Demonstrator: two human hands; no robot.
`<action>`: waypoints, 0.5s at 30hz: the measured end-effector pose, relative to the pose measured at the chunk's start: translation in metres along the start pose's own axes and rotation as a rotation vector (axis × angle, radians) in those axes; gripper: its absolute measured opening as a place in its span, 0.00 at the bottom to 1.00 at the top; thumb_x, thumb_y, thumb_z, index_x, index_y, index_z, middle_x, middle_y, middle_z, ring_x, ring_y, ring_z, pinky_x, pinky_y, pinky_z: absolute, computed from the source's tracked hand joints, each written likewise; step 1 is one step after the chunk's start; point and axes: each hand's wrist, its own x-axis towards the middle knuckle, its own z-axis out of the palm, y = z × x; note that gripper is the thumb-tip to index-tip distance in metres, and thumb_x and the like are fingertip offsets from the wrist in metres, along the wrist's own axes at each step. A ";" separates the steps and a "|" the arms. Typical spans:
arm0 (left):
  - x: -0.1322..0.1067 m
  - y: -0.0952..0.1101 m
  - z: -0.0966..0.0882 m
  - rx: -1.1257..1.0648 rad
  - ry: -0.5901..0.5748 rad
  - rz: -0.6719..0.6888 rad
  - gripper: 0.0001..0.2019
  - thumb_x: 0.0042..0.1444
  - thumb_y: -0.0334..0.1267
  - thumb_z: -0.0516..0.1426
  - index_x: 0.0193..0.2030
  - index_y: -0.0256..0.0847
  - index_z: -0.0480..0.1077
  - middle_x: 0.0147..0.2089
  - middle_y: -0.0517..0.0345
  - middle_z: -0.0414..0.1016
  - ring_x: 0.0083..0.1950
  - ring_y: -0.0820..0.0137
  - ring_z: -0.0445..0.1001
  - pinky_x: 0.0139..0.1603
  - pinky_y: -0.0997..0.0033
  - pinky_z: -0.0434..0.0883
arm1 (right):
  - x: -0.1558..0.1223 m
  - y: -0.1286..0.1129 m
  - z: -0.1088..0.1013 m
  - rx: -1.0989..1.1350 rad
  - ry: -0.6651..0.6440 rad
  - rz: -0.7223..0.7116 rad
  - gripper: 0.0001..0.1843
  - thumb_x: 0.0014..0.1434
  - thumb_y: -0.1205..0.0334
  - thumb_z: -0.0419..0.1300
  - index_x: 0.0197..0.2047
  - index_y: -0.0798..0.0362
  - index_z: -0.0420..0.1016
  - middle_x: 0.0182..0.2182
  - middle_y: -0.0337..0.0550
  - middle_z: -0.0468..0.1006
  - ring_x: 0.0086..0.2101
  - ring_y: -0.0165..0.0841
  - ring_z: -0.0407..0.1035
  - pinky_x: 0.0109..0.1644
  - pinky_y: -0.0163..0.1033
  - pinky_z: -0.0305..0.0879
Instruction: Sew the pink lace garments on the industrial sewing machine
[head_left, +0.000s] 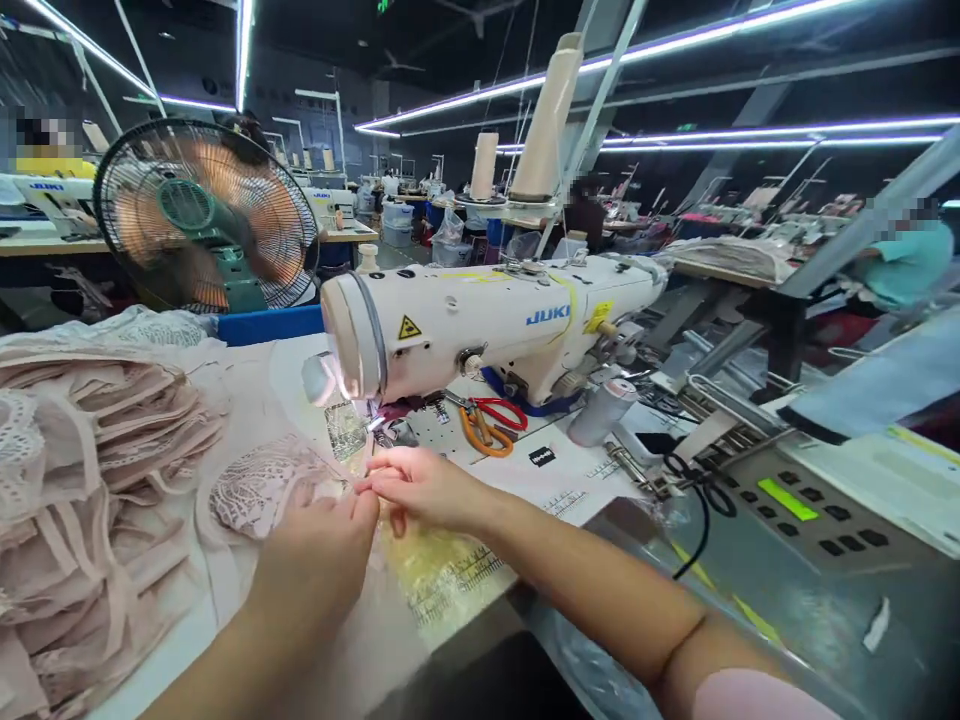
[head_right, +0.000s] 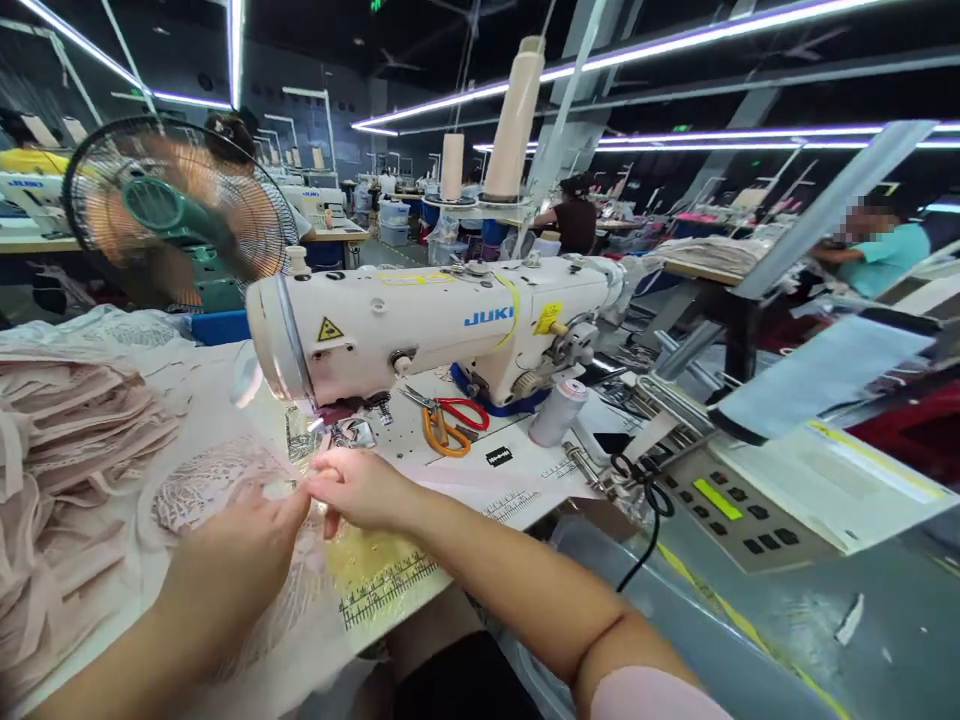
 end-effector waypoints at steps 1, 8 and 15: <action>-0.002 0.002 0.001 0.049 0.089 0.063 0.16 0.49 0.23 0.43 0.29 0.43 0.69 0.20 0.57 0.69 0.24 0.65 0.69 0.22 0.68 0.51 | 0.003 0.005 0.003 0.309 -0.028 0.034 0.10 0.61 0.62 0.50 0.44 0.56 0.66 0.31 0.40 0.74 0.21 0.22 0.62 0.25 0.29 0.55; 0.003 -0.008 0.002 0.138 0.428 0.344 0.09 0.56 0.30 0.49 0.39 0.42 0.69 0.30 0.57 0.74 0.28 0.67 0.72 0.23 0.69 0.58 | 0.022 0.032 0.001 0.761 0.081 -0.075 0.07 0.58 0.66 0.53 0.29 0.57 0.66 0.16 0.28 0.59 0.16 0.20 0.48 0.21 0.27 0.45; 0.032 -0.029 0.034 -0.044 0.466 0.403 0.27 0.58 0.31 0.47 0.65 0.44 0.50 0.52 0.46 0.71 0.51 0.56 0.72 0.48 0.59 0.67 | 0.020 0.035 -0.006 -0.465 0.003 -0.229 0.07 0.57 0.65 0.53 0.32 0.57 0.71 0.30 0.43 0.76 0.31 0.32 0.67 0.27 0.33 0.56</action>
